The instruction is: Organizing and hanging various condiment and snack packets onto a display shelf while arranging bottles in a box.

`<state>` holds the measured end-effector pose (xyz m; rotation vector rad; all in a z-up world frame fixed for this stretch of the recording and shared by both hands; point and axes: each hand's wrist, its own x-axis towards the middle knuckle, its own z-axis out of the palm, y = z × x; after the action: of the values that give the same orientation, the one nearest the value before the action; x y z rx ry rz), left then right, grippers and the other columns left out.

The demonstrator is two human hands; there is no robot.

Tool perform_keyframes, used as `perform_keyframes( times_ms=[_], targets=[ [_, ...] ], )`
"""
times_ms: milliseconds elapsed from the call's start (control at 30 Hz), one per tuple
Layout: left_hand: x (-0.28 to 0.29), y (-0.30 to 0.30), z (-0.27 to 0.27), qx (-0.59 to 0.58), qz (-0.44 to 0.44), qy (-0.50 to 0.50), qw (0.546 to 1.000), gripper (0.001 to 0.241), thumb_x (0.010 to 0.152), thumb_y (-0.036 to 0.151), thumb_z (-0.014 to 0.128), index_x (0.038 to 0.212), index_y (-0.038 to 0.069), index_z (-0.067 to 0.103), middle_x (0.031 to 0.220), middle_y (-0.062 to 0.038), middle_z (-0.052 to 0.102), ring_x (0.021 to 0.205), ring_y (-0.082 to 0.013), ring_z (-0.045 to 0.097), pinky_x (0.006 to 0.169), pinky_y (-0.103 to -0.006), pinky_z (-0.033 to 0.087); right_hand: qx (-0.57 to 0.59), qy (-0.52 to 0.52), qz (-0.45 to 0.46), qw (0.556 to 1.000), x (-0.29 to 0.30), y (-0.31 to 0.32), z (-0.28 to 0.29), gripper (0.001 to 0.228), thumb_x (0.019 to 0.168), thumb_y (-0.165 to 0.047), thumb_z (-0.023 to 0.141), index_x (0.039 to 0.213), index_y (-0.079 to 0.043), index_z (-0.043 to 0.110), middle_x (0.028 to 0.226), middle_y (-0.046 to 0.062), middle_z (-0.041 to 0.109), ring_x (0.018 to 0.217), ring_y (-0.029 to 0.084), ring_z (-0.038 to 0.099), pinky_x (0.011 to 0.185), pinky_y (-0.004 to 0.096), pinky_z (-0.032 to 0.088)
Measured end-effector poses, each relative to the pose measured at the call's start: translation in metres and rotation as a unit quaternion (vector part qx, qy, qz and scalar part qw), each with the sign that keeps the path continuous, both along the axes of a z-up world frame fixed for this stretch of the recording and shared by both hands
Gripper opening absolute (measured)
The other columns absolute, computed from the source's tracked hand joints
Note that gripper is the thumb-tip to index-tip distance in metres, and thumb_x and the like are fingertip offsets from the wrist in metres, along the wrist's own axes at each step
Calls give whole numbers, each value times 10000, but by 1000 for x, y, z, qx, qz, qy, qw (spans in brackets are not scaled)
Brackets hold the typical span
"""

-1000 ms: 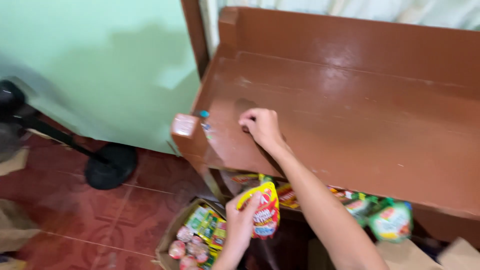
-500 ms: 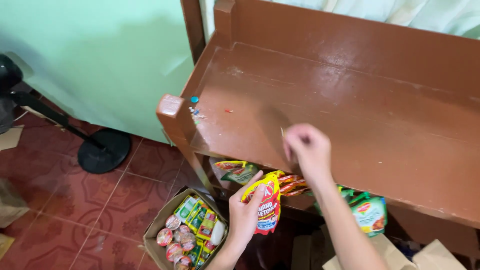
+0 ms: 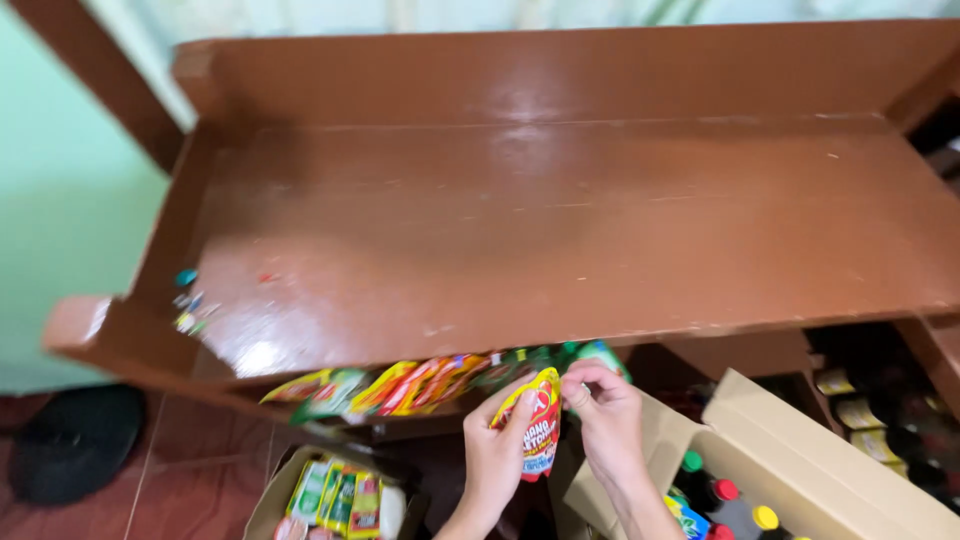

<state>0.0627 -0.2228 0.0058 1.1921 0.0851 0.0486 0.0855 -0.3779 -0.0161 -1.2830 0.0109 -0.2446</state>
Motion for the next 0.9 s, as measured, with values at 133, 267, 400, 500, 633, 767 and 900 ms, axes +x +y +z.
perform_keyframes(
  times_ms=[133, 267, 400, 500, 633, 767, 900],
  targets=[
    [-2, -34, -8, -14, -53, 23, 998, 333, 936, 158, 703, 1192, -48, 752, 1045, -142, 802, 892, -132, 733, 806, -291, 602, -14, 2, -47, 999, -12, -26, 4, 49, 872, 25, 743, 902, 40, 708, 1002, 78, 645, 894, 155, 604, 777, 290, 512],
    [-4, -60, -26, -20, -71, -27, 997, 301, 939, 133, 707, 1168, -56, 758, 1046, -135, 808, 907, -130, 738, 817, -287, 604, -24, -17, -70, 997, -28, -49, 1, 67, 869, 43, 741, 914, 36, 692, 1021, 72, 634, 967, 162, 613, 872, 293, 508],
    [0, -78, -38, 12, -99, -65, 993, 276, 956, 122, 702, 1166, -45, 765, 1069, -131, 809, 942, -124, 731, 849, -283, 592, -27, -22, -69, 997, -35, -66, 9, 103, 843, 60, 732, 935, 30, 698, 1069, 93, 681, 1000, 172, 653, 893, 309, 534],
    [3, -87, -44, 10, -114, -50, 992, 266, 947, 113, 703, 1153, -45, 764, 1053, -116, 811, 933, -131, 732, 846, -287, 592, -49, -3, -74, 996, -32, -86, -9, 117, 831, 79, 735, 941, 41, 727, 1026, 132, 731, 944, 186, 688, 857, 317, 567],
    [10, -93, -21, 77, -96, -109, 986, 241, 939, 73, 699, 1147, -31, 762, 1047, -113, 777, 943, -182, 732, 855, -294, 574, -77, -13, -74, 994, -24, -100, -16, 104, 846, 79, 745, 947, 55, 739, 972, 138, 736, 889, 181, 688, 807, 305, 575],
    [18, -96, 4, 246, -12, -192, 950, 212, 883, 38, 736, 1087, 4, 784, 994, -146, 782, 891, -250, 769, 796, -315, 594, -153, -53, -57, 985, -5, -106, -5, 89, 835, 65, 751, 922, 58, 732, 951, 114, 729, 857, 164, 675, 752, 289, 564],
    [21, -102, 1, 281, -4, -170, 944, 212, 889, 51, 729, 1093, 6, 766, 1002, -176, 794, 877, -261, 797, 763, -329, 609, -250, -97, -59, 962, 4, -108, 8, 71, 811, 65, 753, 877, 51, 731, 908, 103, 737, 850, 177, 685, 757, 290, 561]
  ],
)
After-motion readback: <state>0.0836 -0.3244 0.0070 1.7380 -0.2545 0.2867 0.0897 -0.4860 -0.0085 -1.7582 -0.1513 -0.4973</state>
